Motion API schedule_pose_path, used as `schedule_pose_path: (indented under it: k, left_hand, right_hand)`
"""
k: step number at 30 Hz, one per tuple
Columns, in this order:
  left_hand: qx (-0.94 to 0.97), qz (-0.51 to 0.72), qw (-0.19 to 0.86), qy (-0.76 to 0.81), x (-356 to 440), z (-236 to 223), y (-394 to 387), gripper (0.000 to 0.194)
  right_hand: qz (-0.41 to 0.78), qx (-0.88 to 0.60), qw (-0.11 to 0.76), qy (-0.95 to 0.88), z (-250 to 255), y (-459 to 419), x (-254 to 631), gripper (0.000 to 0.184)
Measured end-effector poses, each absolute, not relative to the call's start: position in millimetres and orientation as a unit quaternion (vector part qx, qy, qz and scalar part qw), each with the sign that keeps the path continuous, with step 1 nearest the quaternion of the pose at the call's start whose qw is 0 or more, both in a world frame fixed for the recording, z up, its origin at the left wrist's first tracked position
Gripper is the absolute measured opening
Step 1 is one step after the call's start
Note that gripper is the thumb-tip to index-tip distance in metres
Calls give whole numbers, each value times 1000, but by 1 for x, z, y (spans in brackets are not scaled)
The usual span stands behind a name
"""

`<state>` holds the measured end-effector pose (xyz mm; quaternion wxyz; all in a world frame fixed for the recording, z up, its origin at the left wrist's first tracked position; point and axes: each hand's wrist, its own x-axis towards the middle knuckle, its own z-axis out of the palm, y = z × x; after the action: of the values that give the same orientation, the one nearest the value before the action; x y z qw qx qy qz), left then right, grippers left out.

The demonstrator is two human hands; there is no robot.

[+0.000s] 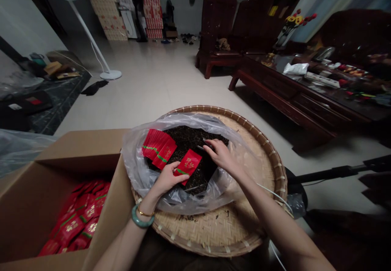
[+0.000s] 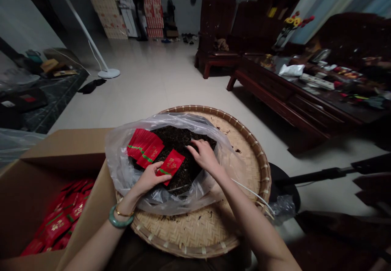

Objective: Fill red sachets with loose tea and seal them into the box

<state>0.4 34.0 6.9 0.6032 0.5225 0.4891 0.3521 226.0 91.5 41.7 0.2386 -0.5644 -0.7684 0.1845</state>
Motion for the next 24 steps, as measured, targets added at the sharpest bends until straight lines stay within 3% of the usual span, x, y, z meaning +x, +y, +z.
schedule_pose_path:
  k: [7,13,20,24]
  left_hand:
    - [553,325,595,485,-1,6,34,38]
    - [550,328,594,487,-2,4,34,35]
    - [512,365,600,495,-1,3,34,38]
    - [488,376,626,477,1,0,35,44]
  right_hand:
    - [253,-464,285,-800,41,86,179,23]
    - [287,-450,321,-782,37,88,181,29]
    - [534,-465,226,-668,49,83,198,26]
    - [475,-546,231,-649,70,91,220,22]
